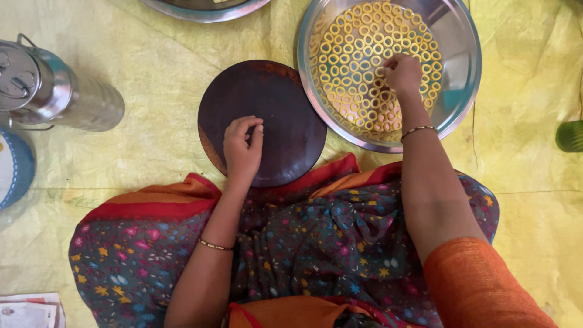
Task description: The person rolls small pieces of yellow dough into thin ropes on a dark wooden board, then joins the ends to form rings. The finished rings are placed into a large metal tray. The person repeats this process continuously.
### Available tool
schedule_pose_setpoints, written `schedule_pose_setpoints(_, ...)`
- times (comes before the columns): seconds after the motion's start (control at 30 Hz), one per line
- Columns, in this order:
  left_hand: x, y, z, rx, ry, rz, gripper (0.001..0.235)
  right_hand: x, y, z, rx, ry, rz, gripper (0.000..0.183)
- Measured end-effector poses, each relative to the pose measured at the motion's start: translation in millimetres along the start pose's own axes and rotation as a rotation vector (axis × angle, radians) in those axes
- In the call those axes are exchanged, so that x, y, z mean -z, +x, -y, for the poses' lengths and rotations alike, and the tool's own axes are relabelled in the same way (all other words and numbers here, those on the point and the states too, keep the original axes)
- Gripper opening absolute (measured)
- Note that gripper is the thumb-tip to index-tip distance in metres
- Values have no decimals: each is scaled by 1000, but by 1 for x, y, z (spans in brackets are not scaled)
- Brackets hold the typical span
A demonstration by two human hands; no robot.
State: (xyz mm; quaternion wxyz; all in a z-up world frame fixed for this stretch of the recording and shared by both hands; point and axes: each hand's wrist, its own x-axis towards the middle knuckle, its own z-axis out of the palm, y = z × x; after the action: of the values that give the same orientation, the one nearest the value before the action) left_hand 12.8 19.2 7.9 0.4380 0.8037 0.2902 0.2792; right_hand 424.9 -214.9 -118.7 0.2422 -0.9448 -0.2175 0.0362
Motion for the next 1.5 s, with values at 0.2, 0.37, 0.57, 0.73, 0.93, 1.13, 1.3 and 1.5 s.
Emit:
schedule_pose_setpoints(0.2,5,2,-2,45,2,21,11,-5,1,0,-12,-33,1,9)
schedule_pose_setpoints(0.37,5,4,0,63,-9,2,12,-14,2,-7,51,-29,-57,15)
schedule_pose_setpoints(0.57,16,9,13,-16,129,-51,9,-14,-1,-7,91,-55,-109,13)
schedule_pose_setpoints(0.73,18,6,8,-176,339,10,18,-5,-6,6,87,-56,-133,16)
schedule_pose_setpoints(0.93,12,-3,-10,-212,501,57,16,10,-14,27,176,-28,-290,14)
schedule_pose_setpoints(1.13,3,8,7,242,-241,94,9,31,-7,97,369,169,-268,8)
schedule_pose_setpoints(1.3,-1,19,33,495,-800,100,27,14,-16,204,625,339,-140,14)
schedule_pose_setpoints(1.5,-18,24,63,590,-849,37,25,-40,-6,332,996,204,-160,24)
